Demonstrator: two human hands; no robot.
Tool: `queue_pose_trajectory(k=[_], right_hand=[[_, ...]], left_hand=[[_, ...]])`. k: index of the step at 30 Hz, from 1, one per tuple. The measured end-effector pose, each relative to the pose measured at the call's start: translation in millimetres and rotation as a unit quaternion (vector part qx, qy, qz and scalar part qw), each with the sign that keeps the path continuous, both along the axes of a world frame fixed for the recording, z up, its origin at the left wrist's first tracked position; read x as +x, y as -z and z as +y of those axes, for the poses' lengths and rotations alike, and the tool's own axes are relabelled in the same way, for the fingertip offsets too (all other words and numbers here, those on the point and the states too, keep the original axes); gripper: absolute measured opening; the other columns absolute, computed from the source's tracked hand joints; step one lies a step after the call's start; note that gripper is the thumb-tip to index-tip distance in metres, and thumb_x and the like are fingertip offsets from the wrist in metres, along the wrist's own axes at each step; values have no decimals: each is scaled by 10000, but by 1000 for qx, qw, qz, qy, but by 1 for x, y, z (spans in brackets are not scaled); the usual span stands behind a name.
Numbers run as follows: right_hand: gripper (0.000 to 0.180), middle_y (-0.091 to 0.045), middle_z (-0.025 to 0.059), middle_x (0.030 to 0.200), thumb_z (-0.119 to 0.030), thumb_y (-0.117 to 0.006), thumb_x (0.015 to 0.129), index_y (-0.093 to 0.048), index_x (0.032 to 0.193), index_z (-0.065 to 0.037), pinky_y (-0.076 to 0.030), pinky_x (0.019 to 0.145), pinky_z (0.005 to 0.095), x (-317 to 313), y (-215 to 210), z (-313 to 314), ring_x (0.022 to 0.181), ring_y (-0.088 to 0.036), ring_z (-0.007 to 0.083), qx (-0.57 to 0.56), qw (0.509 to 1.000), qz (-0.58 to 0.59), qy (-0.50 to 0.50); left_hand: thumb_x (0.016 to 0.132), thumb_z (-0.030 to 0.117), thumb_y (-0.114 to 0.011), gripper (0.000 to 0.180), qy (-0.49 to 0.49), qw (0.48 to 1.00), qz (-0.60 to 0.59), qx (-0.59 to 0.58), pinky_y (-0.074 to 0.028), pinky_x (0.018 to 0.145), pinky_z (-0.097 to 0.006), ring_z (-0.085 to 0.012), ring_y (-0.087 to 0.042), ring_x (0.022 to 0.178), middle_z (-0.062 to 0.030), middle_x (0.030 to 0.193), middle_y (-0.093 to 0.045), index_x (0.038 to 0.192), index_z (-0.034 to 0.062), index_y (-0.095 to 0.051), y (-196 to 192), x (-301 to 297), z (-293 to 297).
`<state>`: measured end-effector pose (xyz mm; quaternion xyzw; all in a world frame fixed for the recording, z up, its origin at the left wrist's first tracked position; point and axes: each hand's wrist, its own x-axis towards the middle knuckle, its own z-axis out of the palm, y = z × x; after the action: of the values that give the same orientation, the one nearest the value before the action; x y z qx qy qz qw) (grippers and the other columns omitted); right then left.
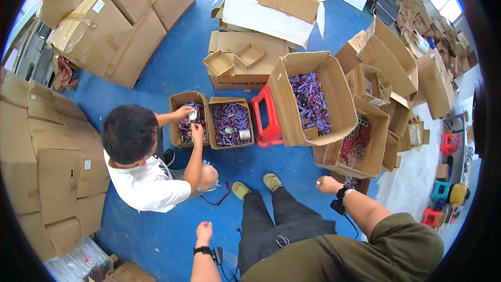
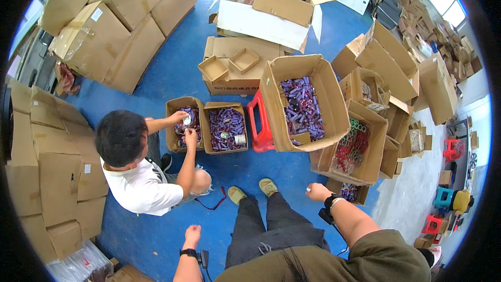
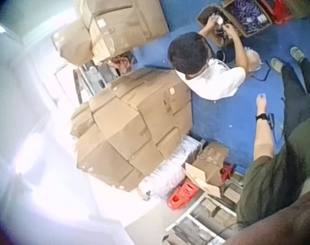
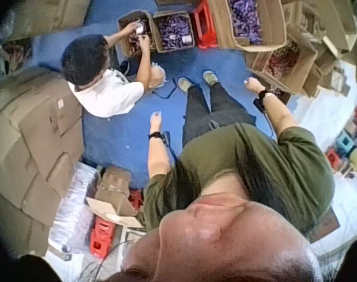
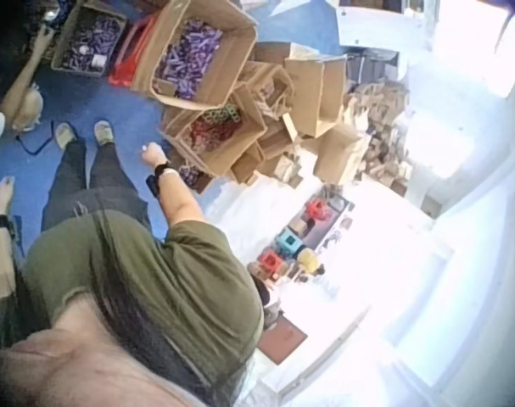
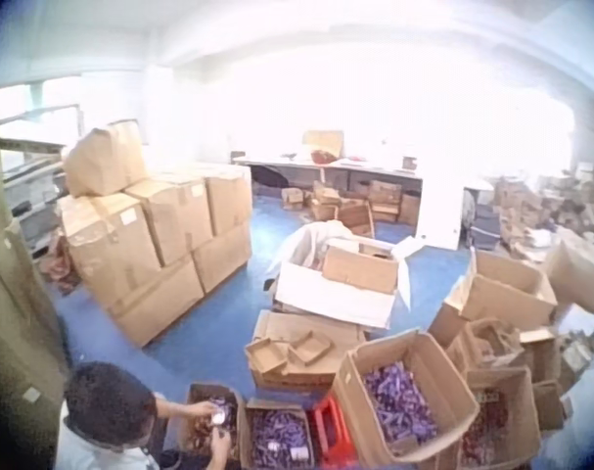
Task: Sorting electronic motors and circuit boards from large cardboard boxes into smaller batches while working on a factory floor.
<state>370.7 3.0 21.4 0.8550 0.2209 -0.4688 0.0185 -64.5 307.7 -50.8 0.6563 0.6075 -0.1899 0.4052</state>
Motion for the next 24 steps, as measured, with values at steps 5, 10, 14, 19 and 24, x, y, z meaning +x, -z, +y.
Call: queue_pose_trajectory(k=[5, 10, 14, 19, 24], right_hand=[[298, -612, 205, 864, -240, -575, 753, -593, 935, -4, -456, 754, 393, 14, -17, 21, 832, -588, 346, 93, 996, 16, -2], [286, -615, 195, 839, -225, -569, 755, -593, 932, -2, -460, 744, 377, 32, -35, 36, 806, -590, 336, 133, 991, 26, -2], [294, -617, 188, 847, -229, -568, 757, -588, 946, -5, -457, 750, 391, 53, -38, 23, 809, -587, 343, 142, 989, 11, -32], [276, -577, 182, 958, -202, -577, 752, -569, 954, -14, -421, 824, 384, 61, -83, 38, 942, -532, 328, 152, 979, 3, -134], [299, -466, 215, 1058, -111, -598, 731, -491, 987, 0, -382, 877, 395, 73, -128, 122, 1019, -452, 366, 532, 809, -233, -95]], left_hand=[[806, 286, -540, 346, 22, 990, -116, 82, -458, 773, -363, -302, -590, 876, -189, 933, -608, 991, -6, -560, -37, 65, 28], [804, 283, -547, 353, 11, 984, -150, 97, -463, 762, -350, -282, -597, 875, -182, 934, -612, 1006, -6, -554, -87, 98, 19], [803, 289, -551, 355, -26, 990, -107, 92, -463, 762, -353, -283, -597, 873, -181, 920, -616, 1003, -5, -561, -76, 77, -15], [788, 348, -551, 398, -19, 998, -44, 33, -456, 782, -370, -298, -590, 890, -171, 927, -618, 985, 4, -580, -47, 40, -85], [791, 351, -541, 406, -38, 999, -24, -16, -446, 805, -375, -303, -577, 924, -168, 954, -612, 994, 2, -576, -51, 25, -130]])
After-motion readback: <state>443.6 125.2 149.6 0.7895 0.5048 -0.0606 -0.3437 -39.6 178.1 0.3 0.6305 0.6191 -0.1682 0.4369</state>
